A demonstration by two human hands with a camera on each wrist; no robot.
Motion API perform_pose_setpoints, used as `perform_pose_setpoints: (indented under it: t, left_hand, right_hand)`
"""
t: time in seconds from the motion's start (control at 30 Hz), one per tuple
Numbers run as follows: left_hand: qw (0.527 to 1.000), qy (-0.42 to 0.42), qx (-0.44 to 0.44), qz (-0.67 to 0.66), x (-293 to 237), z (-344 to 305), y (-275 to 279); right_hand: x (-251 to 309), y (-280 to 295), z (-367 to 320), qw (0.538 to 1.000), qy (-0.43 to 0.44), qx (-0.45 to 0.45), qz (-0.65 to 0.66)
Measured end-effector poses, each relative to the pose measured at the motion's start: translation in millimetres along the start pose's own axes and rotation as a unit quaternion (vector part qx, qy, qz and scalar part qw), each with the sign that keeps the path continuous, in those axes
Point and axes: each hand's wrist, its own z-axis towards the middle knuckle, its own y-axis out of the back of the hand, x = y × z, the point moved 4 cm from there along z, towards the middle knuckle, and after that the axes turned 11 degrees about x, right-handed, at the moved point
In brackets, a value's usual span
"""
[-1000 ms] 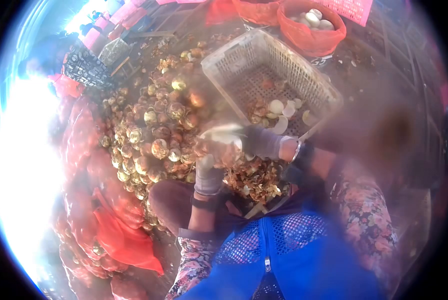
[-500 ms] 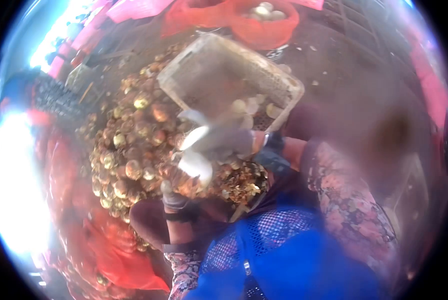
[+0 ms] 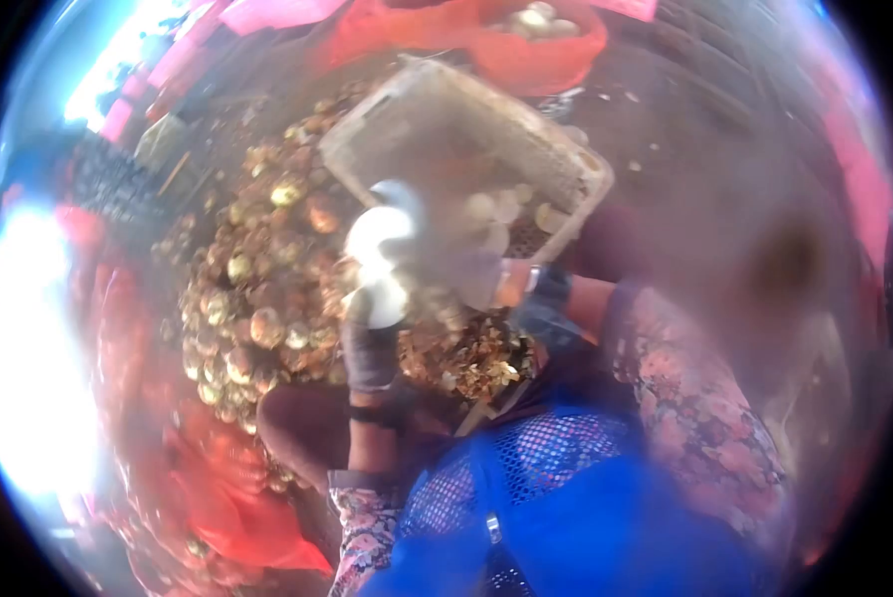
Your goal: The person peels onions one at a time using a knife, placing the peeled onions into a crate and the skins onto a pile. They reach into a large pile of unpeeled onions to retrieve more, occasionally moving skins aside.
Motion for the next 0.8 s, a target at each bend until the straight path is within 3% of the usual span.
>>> perform_pose_setpoints:
  t: [0.07,0.13,0.17,0.27,0.3,0.4,0.43,0.47,0.57,0.6,0.73,0.8]
  left_hand:
    - [0.997,-0.071,-0.025,-0.022,-11.1,2.1,-18.2]
    - [0.993,-0.084,-0.007,-0.088,-25.9,-0.4,-20.8]
    - [0.986,-0.051,0.042,-0.155,-29.5,1.3,-13.9]
    - [0.993,-0.063,-0.022,-0.101,-34.8,2.6,-7.7]
    - [0.982,-0.068,-0.035,-0.174,-31.9,6.7,-3.8]
    - [0.993,-0.098,-0.036,-0.054,-43.5,7.5,-8.9]
    - [0.991,-0.085,-0.041,-0.093,-42.9,5.0,-14.3]
    - [0.987,-0.073,-0.048,-0.132,-45.2,2.8,-22.2]
    - [0.997,-0.068,0.027,0.014,-55.3,5.0,-21.9]
    - [0.996,-0.086,0.009,0.016,-62.2,7.2,-19.8]
    - [0.969,-0.184,-0.045,0.161,-65.6,12.0,-24.8]
    - [0.980,-0.147,-0.056,0.123,-59.1,10.6,-20.1]
  right_hand:
    - [1.0,-2.5,0.6,1.000,-0.011,0.000,-0.014]
    - [2.6,-6.7,-1.7,0.999,-0.033,0.002,-0.031]
    - [3.6,-8.2,-1.0,0.998,-0.041,0.004,-0.044]
    - [3.5,-13.9,-0.2,0.994,-0.065,0.019,-0.087]
    - [5.3,-15.4,-0.2,0.992,-0.072,0.025,-0.098]
    - [3.5,-17.9,-2.5,0.986,-0.088,0.047,-0.136]
    - [1.2,-17.5,-0.8,0.984,-0.089,0.052,-0.144]
    - [-0.1,-19.1,0.4,0.986,-0.072,0.046,-0.140]
    - [-0.9,-27.5,6.0,0.994,0.014,0.022,-0.108]
    - [7.7,-27.3,5.1,0.994,0.014,-0.003,-0.112]
    - [15.9,-16.9,9.4,0.970,-0.003,-0.044,-0.237]
    - [4.7,-12.2,12.2,0.932,0.054,-0.025,-0.358]
